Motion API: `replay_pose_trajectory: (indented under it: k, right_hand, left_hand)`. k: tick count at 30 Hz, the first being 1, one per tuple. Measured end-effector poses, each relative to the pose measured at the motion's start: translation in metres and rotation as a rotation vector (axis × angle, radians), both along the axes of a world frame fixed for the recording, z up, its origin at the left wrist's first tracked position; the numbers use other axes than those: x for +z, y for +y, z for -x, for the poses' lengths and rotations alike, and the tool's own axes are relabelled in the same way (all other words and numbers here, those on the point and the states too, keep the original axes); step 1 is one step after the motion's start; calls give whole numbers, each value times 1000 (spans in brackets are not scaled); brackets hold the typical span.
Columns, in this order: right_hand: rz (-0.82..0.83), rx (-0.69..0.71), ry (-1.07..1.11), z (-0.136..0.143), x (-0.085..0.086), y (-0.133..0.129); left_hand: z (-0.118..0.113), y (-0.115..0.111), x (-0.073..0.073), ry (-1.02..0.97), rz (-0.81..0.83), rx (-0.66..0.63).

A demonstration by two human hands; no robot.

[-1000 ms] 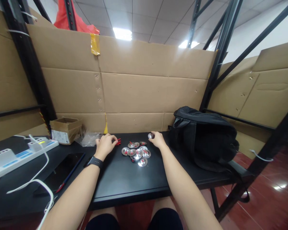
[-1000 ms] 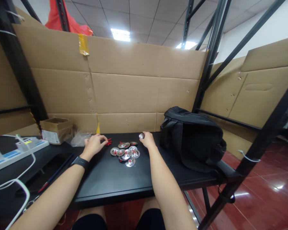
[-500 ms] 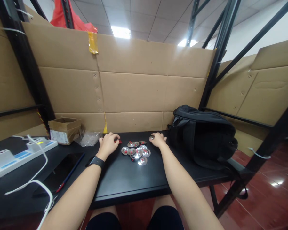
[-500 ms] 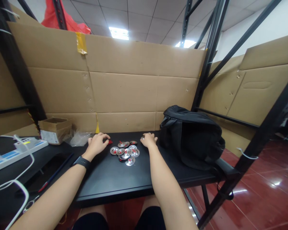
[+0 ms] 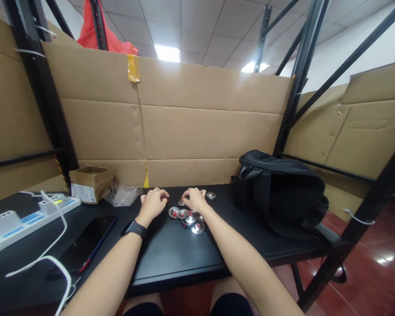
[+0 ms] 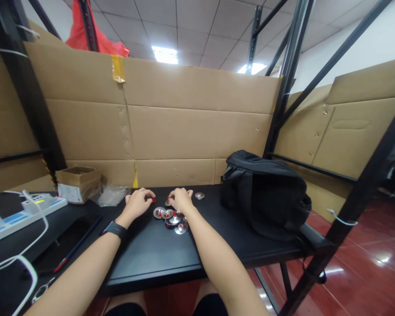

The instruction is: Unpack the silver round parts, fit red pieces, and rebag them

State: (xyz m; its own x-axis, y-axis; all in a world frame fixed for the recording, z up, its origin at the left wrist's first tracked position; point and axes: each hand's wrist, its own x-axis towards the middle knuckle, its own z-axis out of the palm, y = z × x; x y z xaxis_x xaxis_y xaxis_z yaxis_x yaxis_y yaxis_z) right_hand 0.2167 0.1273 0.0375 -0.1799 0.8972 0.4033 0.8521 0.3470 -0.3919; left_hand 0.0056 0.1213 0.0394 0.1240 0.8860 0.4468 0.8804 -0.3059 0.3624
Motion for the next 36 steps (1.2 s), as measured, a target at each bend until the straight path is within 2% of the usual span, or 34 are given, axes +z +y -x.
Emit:
replay_pose_trajectory:
  k: [4, 7, 13, 16, 19, 28, 30, 33, 36]
  right_hand:
    - [-10, 67, 374, -7, 4, -1]
    - [10, 152, 621, -7, 7, -5]
    - [132, 298, 849, -4, 12, -18]
    - [192, 389, 853, -6, 14, -22]
    - [182, 432, 815, -8, 15, -23]
    - [330, 433, 938, -1, 12, -27]
    - [303, 394, 961, 1, 9, -23]
    - [171, 340, 920, -1, 6, -14]
    - [39, 236, 811, -19, 7, -5]
  left_hand:
    - [-7, -5, 3, -87, 94, -141]
    - [-19, -10, 4, -168, 70, -251]
    - [-32, -18, 6, -326, 6, -342]
    - [-31, -20, 8, -318, -12, -310]
    - [-31, -22, 11, -281, -33, -256]
    - [-29, -23, 11, -43, -67, -274]
    - [-27, -20, 9, -14, -74, -241]
    - [-21, -16, 6, 18, -60, -179]
    - [-9, -11, 5, 44, -36, -89]
